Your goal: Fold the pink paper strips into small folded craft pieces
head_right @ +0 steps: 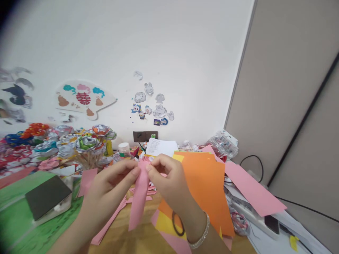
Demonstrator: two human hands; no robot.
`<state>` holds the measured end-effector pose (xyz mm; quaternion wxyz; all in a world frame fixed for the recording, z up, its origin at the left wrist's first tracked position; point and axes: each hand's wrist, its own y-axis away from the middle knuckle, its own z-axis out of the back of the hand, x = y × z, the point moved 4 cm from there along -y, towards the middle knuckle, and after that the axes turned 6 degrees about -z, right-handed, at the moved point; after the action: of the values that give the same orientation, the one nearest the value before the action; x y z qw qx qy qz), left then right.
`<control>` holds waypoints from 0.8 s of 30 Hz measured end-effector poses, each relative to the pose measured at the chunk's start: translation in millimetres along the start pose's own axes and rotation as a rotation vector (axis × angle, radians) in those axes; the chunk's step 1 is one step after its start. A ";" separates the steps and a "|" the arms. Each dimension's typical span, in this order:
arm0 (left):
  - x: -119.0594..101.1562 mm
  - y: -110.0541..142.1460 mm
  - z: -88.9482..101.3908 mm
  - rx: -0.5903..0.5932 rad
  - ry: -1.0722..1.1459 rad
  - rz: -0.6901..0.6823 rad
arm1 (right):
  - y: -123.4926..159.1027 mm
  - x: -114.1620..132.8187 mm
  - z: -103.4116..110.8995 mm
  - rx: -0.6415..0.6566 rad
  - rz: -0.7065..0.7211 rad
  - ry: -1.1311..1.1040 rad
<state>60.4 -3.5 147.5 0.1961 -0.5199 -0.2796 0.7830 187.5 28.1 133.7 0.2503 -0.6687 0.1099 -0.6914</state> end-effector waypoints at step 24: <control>-0.9 -0.1 2.6 0.071 -0.129 -0.126 | 2.7 4.9 -11.7 0.058 0.155 0.267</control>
<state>58.3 -4.6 149.0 0.2450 -0.4424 -0.2957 0.8104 176.7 21.3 135.6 0.3053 -0.5529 0.1735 -0.7556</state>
